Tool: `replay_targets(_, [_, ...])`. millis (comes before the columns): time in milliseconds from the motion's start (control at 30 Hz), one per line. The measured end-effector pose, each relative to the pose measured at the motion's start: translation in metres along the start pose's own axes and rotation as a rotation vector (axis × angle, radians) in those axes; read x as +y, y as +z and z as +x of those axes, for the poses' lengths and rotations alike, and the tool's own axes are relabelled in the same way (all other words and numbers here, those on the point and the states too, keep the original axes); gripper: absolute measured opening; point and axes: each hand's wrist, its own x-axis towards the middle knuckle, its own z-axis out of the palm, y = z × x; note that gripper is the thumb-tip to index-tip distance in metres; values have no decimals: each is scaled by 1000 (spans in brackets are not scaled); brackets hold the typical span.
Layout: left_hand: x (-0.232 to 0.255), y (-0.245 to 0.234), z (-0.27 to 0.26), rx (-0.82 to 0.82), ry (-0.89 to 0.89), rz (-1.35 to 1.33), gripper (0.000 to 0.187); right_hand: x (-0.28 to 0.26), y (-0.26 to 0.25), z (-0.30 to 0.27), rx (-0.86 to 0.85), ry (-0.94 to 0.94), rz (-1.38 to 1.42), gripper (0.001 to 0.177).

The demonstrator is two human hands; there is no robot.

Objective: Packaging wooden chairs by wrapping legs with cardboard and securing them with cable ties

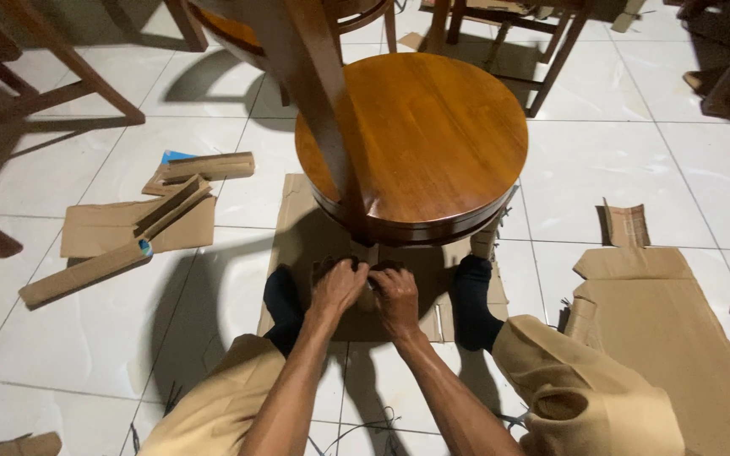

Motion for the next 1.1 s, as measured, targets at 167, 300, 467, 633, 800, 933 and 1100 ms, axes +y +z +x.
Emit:
replay_targets(167, [-26, 36, 24, 116, -92, -217, 74, -6, -9, 2, 52, 11, 67, 48])
replay_targets(300, [-48, 66, 30, 194, -43, -674, 69, -19, -16, 4, 40, -27, 99, 53])
replay_targets(467, [-53, 100, 54, 343, -74, -989, 27, -2, -2, -2, 109, -141, 143, 49])
replay_targets(633, [-33, 115, 48, 572, 30, -1140, 21, -2, -10, 0, 158, -291, 196, 31])
replay_targets(800, [-19, 98, 31, 406, 19, -1176, 30, -11, -24, 2, 122, -241, 296, 41])
replay_targets(933, [-6, 78, 15, 452, -183, -1187, 43, 23, 9, 1, 243, -142, 144, 17])
replay_targets(1100, [-1, 75, 25, 434, -392, -1306, 46, 128, 71, -9, 241, 400, 375, 18])
